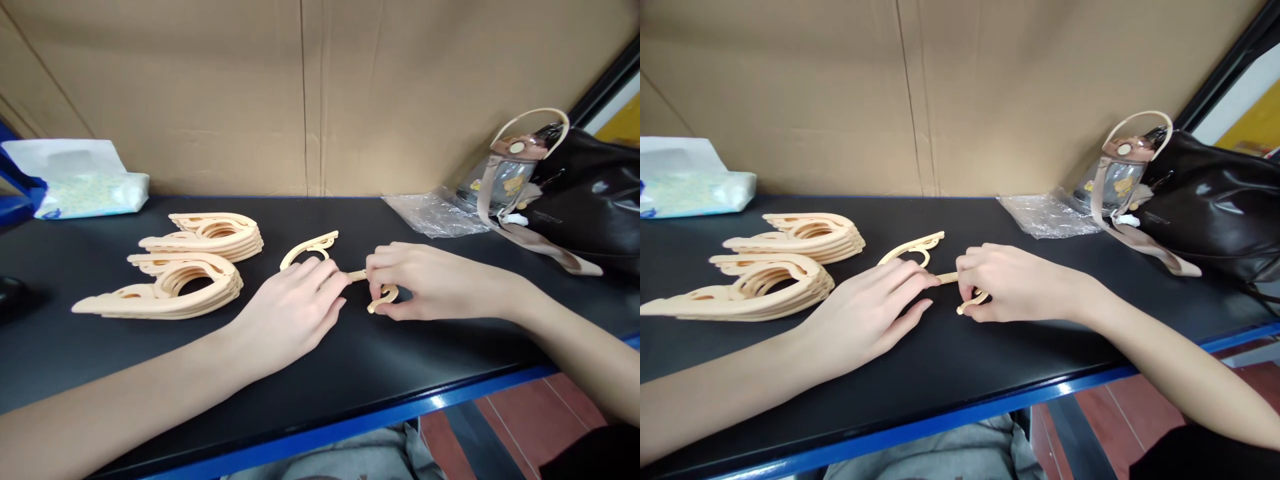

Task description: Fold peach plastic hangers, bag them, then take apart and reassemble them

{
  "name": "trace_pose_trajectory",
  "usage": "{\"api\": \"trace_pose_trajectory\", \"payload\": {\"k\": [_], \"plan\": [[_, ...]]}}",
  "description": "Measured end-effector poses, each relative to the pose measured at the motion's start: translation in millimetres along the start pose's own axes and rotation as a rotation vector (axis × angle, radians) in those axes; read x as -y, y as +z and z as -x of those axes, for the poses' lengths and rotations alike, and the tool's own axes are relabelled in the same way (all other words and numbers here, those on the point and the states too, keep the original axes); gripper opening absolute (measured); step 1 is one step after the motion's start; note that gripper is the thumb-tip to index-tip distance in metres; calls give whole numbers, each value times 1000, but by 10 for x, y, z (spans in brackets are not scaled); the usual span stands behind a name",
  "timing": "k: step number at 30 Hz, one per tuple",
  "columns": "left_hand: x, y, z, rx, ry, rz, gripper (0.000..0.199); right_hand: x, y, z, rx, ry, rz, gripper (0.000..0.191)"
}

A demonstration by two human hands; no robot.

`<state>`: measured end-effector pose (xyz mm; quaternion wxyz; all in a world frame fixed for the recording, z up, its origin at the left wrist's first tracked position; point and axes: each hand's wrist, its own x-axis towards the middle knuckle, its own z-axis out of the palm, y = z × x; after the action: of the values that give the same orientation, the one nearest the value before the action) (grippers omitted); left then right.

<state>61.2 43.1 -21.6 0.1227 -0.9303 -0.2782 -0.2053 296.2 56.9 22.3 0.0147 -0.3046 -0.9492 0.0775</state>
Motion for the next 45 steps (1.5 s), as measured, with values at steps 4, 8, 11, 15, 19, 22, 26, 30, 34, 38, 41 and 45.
{"api": "trace_pose_trajectory", "payload": {"k": [4, 8, 11, 15, 19, 22, 26, 30, 34, 38, 41, 45], "plan": [[-36, 115, -129, 37, -71, 40, 32, -138, -7, 6, -57, 51, 9, 7], [-40, 193, -227, 102, -105, 81, 26, -249, -24, -6, -77, 160, -15, 4], [-27, 198, -231, 87, -132, 168, 22, -295, -24, -23, -95, 207, -58, 8], [-26, 174, -201, 84, -183, 269, 17, -309, -5, -50, -143, 203, -187, 16], [-37, 156, -190, 79, -200, 271, 15, -287, 16, -71, -191, 207, -309, 17], [-38, 150, -192, 69, -262, 302, 16, -251, 20, -77, -208, 153, -353, 16], [-35, 143, -203, 90, -251, 326, 19, -191, 3, -70, -225, 92, -357, 17], [-24, 133, -213, 138, -215, 380, 13, -158, -10, -66, -222, 92, -353, 20], [-13, 132, -210, 136, -229, 439, 8, -175, 6, -73, -169, 127, -441, 20], [-2, 137, -205, 116, -258, 491, 9, -241, 26, -77, -52, 177, -692, 25], [5, 132, -208, 121, -283, 552, 11, -313, 18, -81, 57, 209, -902, 23], [3, 123, -213, 129, -274, 572, 12, -397, -16, -92, 96, 308, -975, 21]]}}
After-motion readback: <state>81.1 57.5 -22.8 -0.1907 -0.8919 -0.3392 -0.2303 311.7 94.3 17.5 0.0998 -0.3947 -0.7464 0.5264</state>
